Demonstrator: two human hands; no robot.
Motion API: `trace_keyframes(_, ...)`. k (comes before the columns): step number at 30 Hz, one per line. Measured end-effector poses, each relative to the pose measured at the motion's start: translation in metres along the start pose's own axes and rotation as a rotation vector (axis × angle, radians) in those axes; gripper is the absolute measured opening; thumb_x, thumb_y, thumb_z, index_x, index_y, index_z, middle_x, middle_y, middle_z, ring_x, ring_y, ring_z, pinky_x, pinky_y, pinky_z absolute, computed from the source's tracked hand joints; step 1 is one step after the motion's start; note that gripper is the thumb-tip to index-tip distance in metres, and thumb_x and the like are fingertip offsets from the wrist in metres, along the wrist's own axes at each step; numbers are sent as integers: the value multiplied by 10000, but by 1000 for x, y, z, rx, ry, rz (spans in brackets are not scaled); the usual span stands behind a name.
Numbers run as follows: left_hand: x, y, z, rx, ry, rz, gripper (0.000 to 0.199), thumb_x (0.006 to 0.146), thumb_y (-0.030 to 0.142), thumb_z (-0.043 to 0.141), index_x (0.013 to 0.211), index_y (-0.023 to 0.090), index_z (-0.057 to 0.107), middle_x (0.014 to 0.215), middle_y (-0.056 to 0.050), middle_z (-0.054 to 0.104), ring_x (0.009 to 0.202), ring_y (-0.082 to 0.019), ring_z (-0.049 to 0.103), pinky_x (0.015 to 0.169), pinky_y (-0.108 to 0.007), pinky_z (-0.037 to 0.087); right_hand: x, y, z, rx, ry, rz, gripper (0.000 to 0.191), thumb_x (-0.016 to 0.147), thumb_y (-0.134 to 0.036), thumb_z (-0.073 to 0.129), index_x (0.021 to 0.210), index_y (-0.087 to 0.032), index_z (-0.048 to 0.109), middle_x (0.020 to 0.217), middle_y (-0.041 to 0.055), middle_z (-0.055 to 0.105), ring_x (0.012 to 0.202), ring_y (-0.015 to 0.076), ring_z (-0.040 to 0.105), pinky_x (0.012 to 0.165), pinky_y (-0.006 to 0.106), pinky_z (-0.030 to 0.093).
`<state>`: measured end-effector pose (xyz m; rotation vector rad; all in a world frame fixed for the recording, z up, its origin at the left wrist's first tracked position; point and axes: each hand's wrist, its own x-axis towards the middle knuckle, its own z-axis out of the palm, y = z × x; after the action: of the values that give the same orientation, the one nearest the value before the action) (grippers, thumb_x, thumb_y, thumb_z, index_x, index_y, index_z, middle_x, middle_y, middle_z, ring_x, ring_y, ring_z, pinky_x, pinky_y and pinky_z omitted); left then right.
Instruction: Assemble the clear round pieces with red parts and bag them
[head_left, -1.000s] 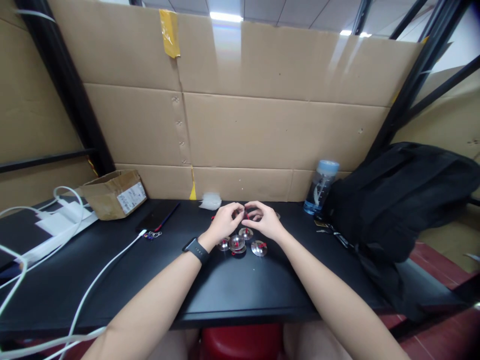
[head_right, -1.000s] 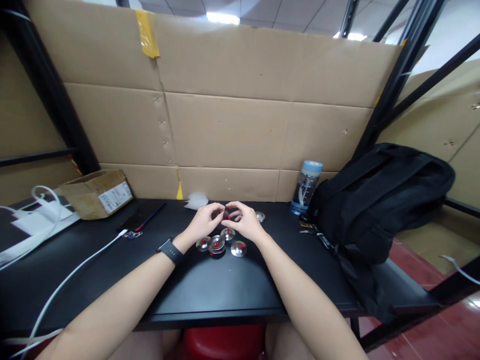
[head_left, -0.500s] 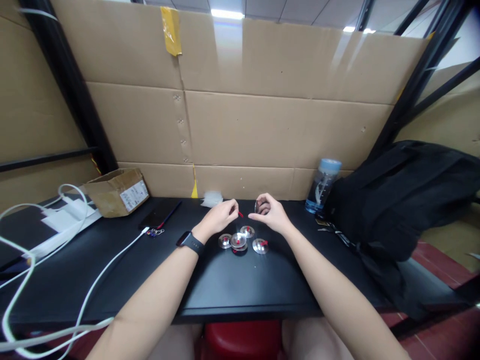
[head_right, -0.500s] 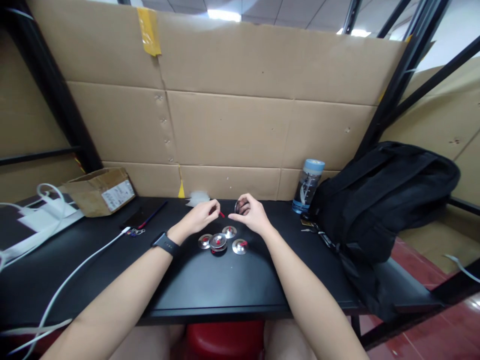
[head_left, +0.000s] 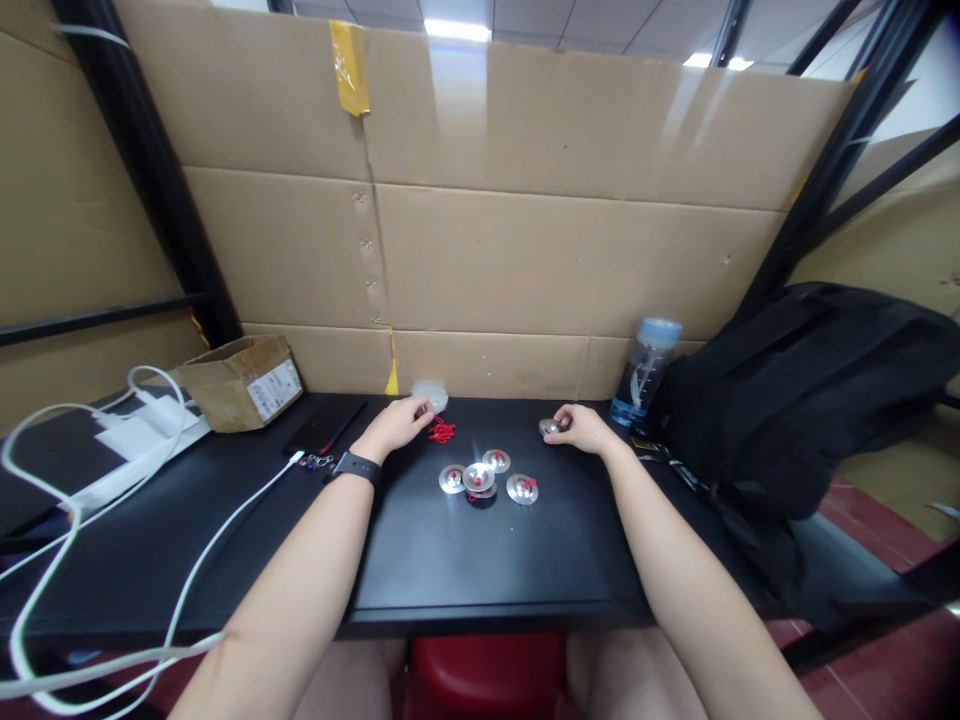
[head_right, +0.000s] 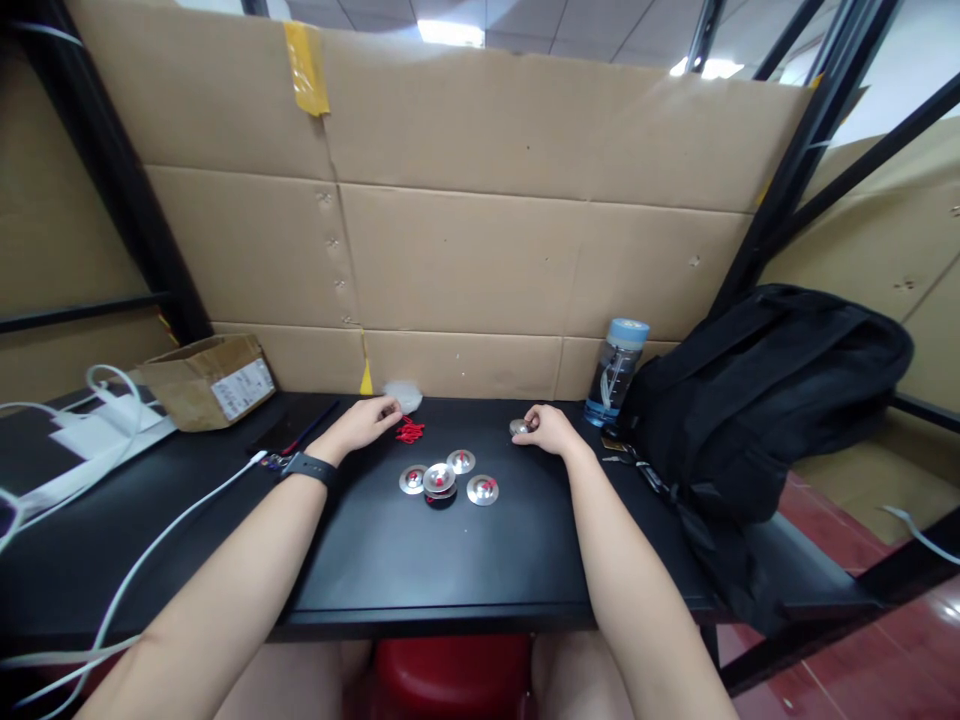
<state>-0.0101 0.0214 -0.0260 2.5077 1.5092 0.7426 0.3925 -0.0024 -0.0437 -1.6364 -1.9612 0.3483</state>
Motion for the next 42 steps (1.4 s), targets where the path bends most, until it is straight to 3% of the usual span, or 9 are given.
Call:
trace_keyframes(6, 2, 6, -1, -60, -18, 79, 264, 920, 422, 520, 831, 215, 658, 810, -35, 694, 732, -185, 611, 663, -254, 399, 1, 2, 2, -8, -8, -36, 389, 590, -353, 878, 915, -186, 744, 829, 22, 689, 749, 186, 630, 674, 274, 454)
trace_keyframes(13, 2, 4, -2, -8, -71, 87, 275, 895, 439, 545, 776, 220, 660, 791, -30, 696, 713, -181, 603, 651, -254, 381, 3, 3, 8, -57, -53, -103, 413, 742, -362, 805, 1114, -190, 751, 965, 83, 724, 874, 231, 665, 825, 333, 486)
trace_keyframes(16, 1, 4, -2, -2, -93, 75, 278, 866, 454, 586, 743, 220, 669, 761, -30, 700, 698, -184, 605, 642, -260, 378, 2, -1, 9, -105, -5, -120, 417, 753, -333, 803, 1135, -176, 748, 1038, 123, 703, 956, 260, 654, 905, 374, 480)
trace_keyframes(20, 0, 4, -3, -23, -116, 48, 256, 831, 452, 635, 724, 225, 686, 708, -24, 697, 659, -184, 608, 619, -264, 374, -4, -28, 10, -67, 61, -252, 392, 752, -302, 811, 1126, -205, 748, 1110, 123, 663, 1038, 266, 620, 971, 412, 458)
trace_keyframes(25, 1, 9, -6, -2, -62, 27, 209, 835, 399, 637, 729, 228, 693, 720, -35, 707, 659, -188, 620, 609, -269, 370, -17, -82, 26, 183, -291, -474, 270, 769, -382, 808, 998, -242, 781, 842, 29, 697, 714, 169, 632, 661, 271, 492)
trace_keyframes(28, 1, 21, -8, -23, -24, 52, 197, 843, 375, 626, 733, 227, 695, 717, -29, 709, 659, -182, 624, 611, -263, 382, -21, -98, 38, 180, -274, -521, 90, 798, -251, 768, 884, -235, 783, 785, 13, 702, 650, 147, 615, 632, 255, 466)
trace_keyframes(31, 0, 40, -6, -97, -36, 113, 186, 864, 348, 605, 768, 217, 697, 731, -25, 719, 671, -176, 639, 623, -254, 413, -22, -97, 42, 185, -187, -492, 68, 816, -181, 712, 806, -225, 763, 762, 12, 717, 665, 158, 643, 663, 269, 476)
trace_keyframes(35, -3, 68, 1, -167, -108, 229, 168, 876, 295, 595, 821, 206, 727, 747, -28, 726, 659, -166, 647, 624, -252, 437, -20, -91, 44, 401, -138, -309, 51, 824, -242, 696, 810, -208, 730, 707, 18, 729, 663, 186, 692, 665, 300, 524)
trace_keyframes(42, -7, 99, 13, -225, 5, 351, 176, 875, 236, 621, 1006, 203, 733, 926, -58, 739, 814, -179, 674, 755, -269, 486, -23, -105, 46, 871, -149, -152, 352, 739, -415, 805, 960, -192, 645, 886, 39, 726, 742, 201, 737, 656, 307, 574)
